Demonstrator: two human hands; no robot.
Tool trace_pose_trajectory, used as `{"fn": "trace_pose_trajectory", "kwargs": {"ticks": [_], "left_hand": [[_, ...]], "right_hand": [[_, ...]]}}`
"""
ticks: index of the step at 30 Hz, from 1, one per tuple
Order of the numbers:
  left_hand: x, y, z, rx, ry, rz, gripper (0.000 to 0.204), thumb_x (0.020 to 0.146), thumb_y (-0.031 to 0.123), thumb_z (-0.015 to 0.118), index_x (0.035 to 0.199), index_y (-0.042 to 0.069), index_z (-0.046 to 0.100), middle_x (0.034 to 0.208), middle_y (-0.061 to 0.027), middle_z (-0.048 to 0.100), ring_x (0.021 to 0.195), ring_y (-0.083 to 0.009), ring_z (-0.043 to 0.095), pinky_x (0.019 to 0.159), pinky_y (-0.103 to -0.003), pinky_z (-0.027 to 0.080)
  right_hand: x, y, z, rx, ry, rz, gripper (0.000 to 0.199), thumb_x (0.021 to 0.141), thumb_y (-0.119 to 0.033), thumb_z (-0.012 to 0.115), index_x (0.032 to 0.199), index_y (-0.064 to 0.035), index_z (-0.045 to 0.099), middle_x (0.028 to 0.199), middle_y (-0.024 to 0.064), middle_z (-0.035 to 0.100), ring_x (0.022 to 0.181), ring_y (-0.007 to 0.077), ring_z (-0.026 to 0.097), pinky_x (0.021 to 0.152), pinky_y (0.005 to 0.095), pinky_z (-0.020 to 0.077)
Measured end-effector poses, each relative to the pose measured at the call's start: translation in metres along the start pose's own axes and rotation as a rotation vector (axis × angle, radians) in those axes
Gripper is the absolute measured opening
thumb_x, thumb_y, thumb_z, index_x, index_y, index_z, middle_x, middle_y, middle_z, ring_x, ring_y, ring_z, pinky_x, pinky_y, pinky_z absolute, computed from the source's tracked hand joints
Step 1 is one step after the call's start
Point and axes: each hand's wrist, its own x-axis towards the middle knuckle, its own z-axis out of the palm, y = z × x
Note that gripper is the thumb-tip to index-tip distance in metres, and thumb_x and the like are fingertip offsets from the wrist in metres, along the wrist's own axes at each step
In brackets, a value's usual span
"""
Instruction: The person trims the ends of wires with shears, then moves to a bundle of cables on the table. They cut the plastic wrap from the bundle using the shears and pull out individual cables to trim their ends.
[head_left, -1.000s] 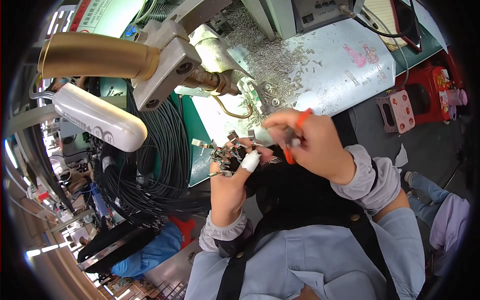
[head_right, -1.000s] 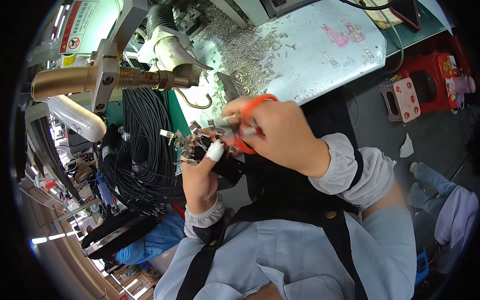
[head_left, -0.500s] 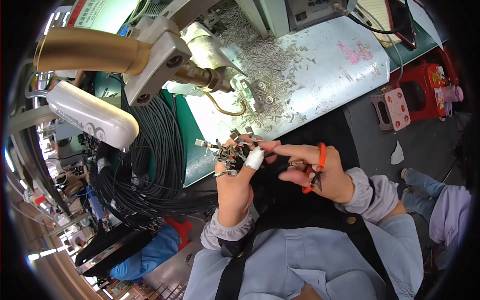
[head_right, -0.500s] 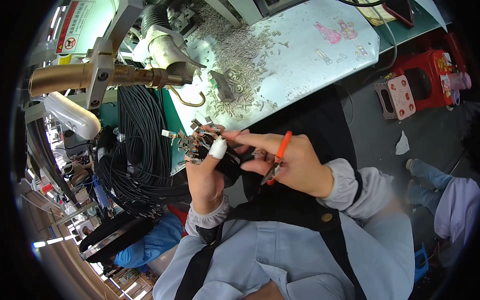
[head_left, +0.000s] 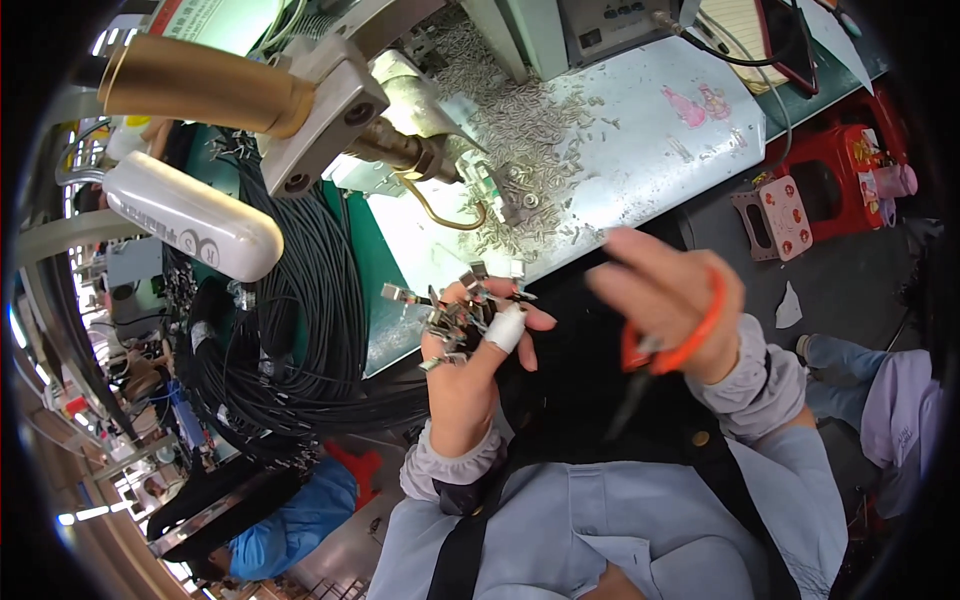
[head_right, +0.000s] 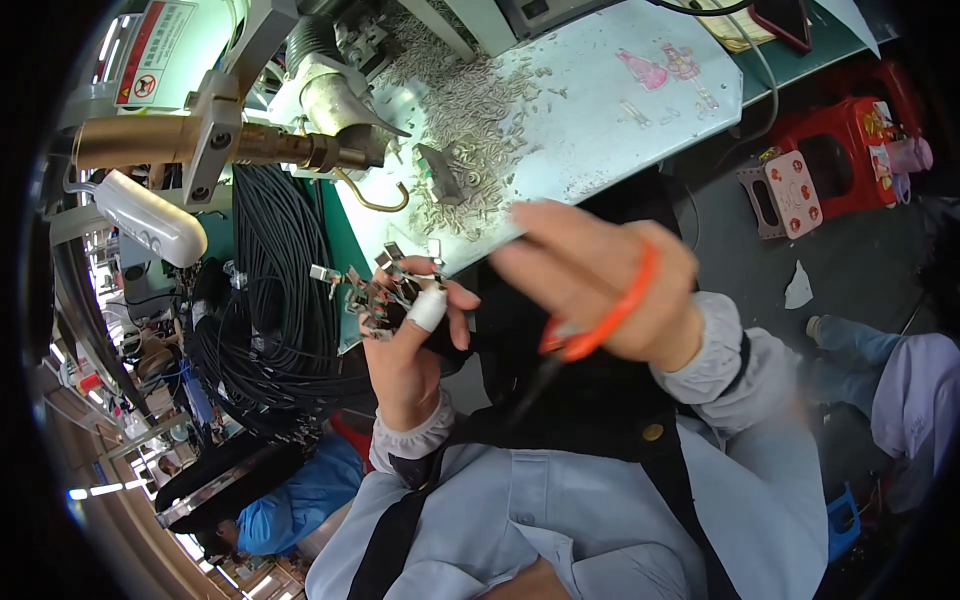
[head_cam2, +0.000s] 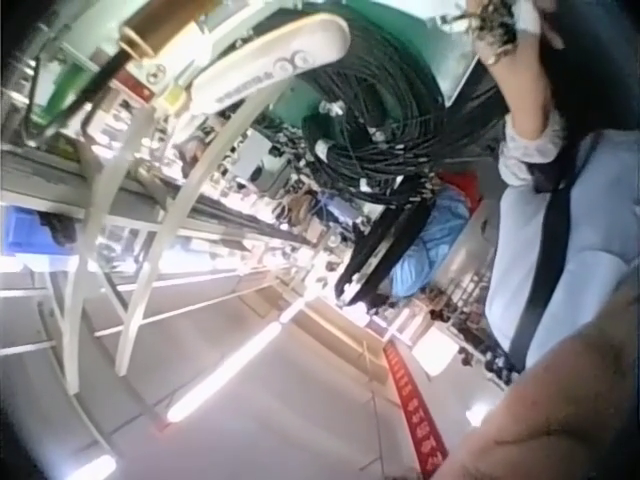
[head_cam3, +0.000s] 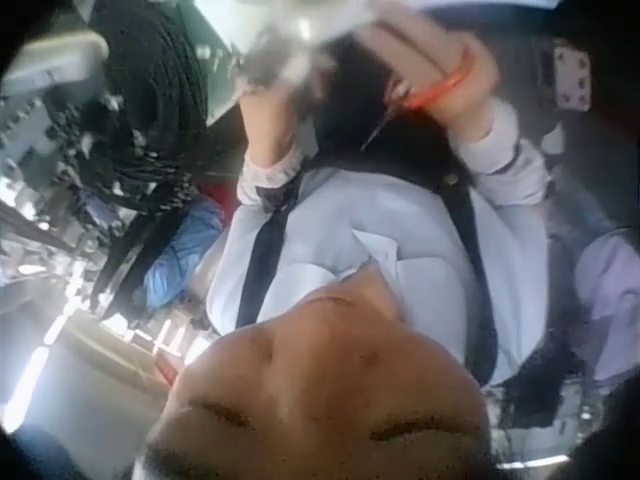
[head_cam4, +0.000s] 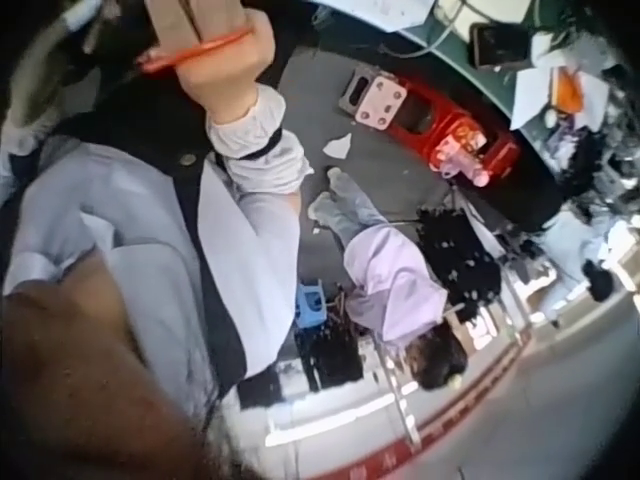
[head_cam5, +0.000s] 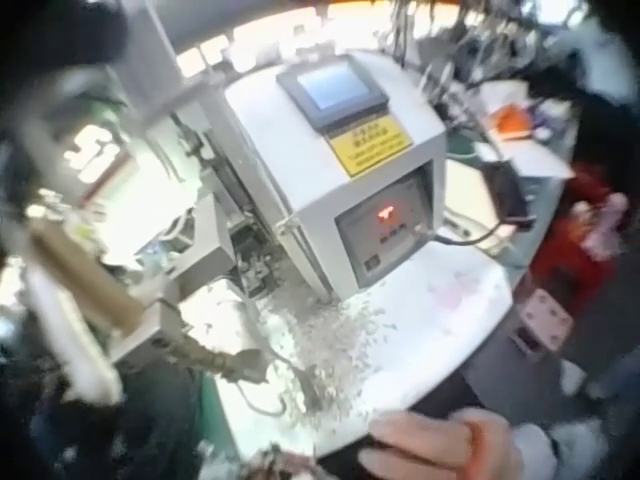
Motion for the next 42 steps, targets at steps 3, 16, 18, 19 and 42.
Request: {"fn": "trace_pose_trajectory", "kwargs": {"ticks": [3, 16, 18, 19, 42], "left_hand": [[-0.006, -0.001, 0.003, 0.075, 0.01, 0.006, 0.022, 0.078, -0.001, 0.055, 0.099, -0.003, 0.05, 0.077, -0.0112, 0.059, 0.054, -0.011, 0.05, 0.051, -0.021, 0.039], [-0.005, -0.008, -0.002, 0.121, 0.126, -0.025, 0.017, 0.073, -0.004, 0.061, 0.088, -0.001, 0.056, 0.071, 0.0001, 0.052, 0.061, -0.0058, 0.049, 0.056, -0.018, 0.039], [-0.005, -0.013, -0.001, 0.4, 0.158, 0.044, 0.016, 0.072, -0.004, 0.062, 0.086, 0.0, 0.056, 0.072, 0.0003, 0.053, 0.064, -0.0055, 0.049, 0.058, -0.019, 0.04], [-0.005, -0.013, 0.0, 0.401, 0.156, 0.043, 0.016, 0.072, -0.004, 0.062, 0.086, 0.0, 0.056, 0.072, 0.0003, 0.053, 0.064, -0.0055, 0.049, 0.058, -0.019, 0.04], [-0.004, -0.018, 0.001, 0.117, 0.269, 0.137, 0.017, 0.072, -0.004, 0.063, 0.087, -0.001, 0.057, 0.071, -0.0008, 0.053, 0.058, -0.0057, 0.047, 0.05, -0.019, 0.036]], "right_hand": [[0.016, -0.015, 0.016, 0.021, 0.012, -0.093, 0.017, 0.071, -0.007, 0.064, 0.088, -0.0093, 0.061, 0.095, 0.0085, 0.063, 0.077, 0.0161, 0.063, 0.045, 0.0208, 0.0345], [0.008, -0.02, 0.04, 0.47, -0.099, 0.191, 0.023, 0.066, 0.0, 0.067, 0.085, -0.0038, 0.056, 0.086, 0.0086, 0.063, 0.058, 0.0169, 0.06, 0.05, 0.0228, 0.044], [0.009, -0.023, 0.037, 0.437, -0.154, 0.204, 0.022, 0.066, 0.001, 0.067, 0.085, -0.0028, 0.056, 0.085, 0.0093, 0.063, 0.058, 0.0171, 0.06, 0.053, 0.0227, 0.0452], [0.011, -0.027, 0.037, 0.511, -0.161, 0.309, 0.021, 0.067, 0.001, 0.066, 0.085, -0.0018, 0.055, 0.084, 0.0102, 0.063, 0.061, 0.0162, 0.06, 0.054, 0.0223, 0.0451], [0.015, -0.027, 0.028, 0.408, -0.585, 0.582, 0.037, 0.07, -0.034, 0.069, 0.063, -0.0027, 0.051, 0.049, 0.0079, 0.052, 0.044, 0.0271, 0.053, 0.042, 0.0328, 0.0398]]}}
